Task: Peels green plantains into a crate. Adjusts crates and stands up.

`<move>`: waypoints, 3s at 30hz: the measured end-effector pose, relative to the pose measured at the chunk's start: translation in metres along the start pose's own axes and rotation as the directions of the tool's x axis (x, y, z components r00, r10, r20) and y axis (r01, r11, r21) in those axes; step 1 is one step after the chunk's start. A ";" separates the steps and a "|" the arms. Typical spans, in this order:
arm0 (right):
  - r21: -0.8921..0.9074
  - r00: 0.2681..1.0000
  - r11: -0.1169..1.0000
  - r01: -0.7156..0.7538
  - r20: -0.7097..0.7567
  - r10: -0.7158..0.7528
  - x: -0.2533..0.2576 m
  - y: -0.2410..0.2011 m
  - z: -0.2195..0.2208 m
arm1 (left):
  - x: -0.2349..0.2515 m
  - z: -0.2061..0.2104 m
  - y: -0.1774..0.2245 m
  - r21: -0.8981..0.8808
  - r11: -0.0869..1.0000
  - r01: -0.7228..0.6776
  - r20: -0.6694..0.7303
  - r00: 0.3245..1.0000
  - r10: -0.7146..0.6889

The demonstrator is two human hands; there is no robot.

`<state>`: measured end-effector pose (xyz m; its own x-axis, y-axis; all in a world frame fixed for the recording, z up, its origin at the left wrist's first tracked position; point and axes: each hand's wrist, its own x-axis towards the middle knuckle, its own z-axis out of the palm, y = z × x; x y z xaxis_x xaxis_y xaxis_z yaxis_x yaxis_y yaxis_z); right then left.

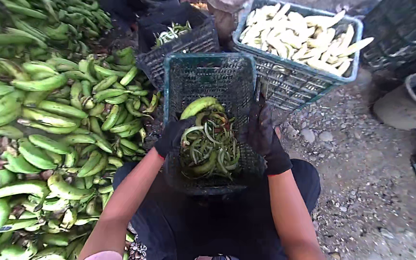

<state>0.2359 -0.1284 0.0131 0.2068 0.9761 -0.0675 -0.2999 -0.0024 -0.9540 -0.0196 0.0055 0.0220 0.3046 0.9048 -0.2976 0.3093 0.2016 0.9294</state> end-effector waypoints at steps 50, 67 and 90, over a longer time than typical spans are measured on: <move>-0.918 0.993 0.383 0.102 0.072 -0.090 -0.008 0.038 0.102 | -0.004 -0.013 0.001 -0.498 0.839 -0.218 0.048 0.959 0.278; -0.852 0.994 0.523 0.027 -0.034 -0.107 0.014 0.029 0.108 | -0.003 -0.007 0.001 -0.498 0.810 -0.309 -0.164 0.951 0.262; -0.904 0.965 0.427 0.015 -0.099 -0.242 -0.029 0.055 0.126 | 0.004 -0.002 -0.002 -0.340 0.675 -0.655 -0.476 0.739 0.477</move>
<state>0.0959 -0.1290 -0.0007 0.3640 0.9213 0.1369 0.7172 -0.1835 -0.6722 -0.0212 0.0093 0.0196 -0.0563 0.9432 0.3273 -0.2969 -0.3288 0.8965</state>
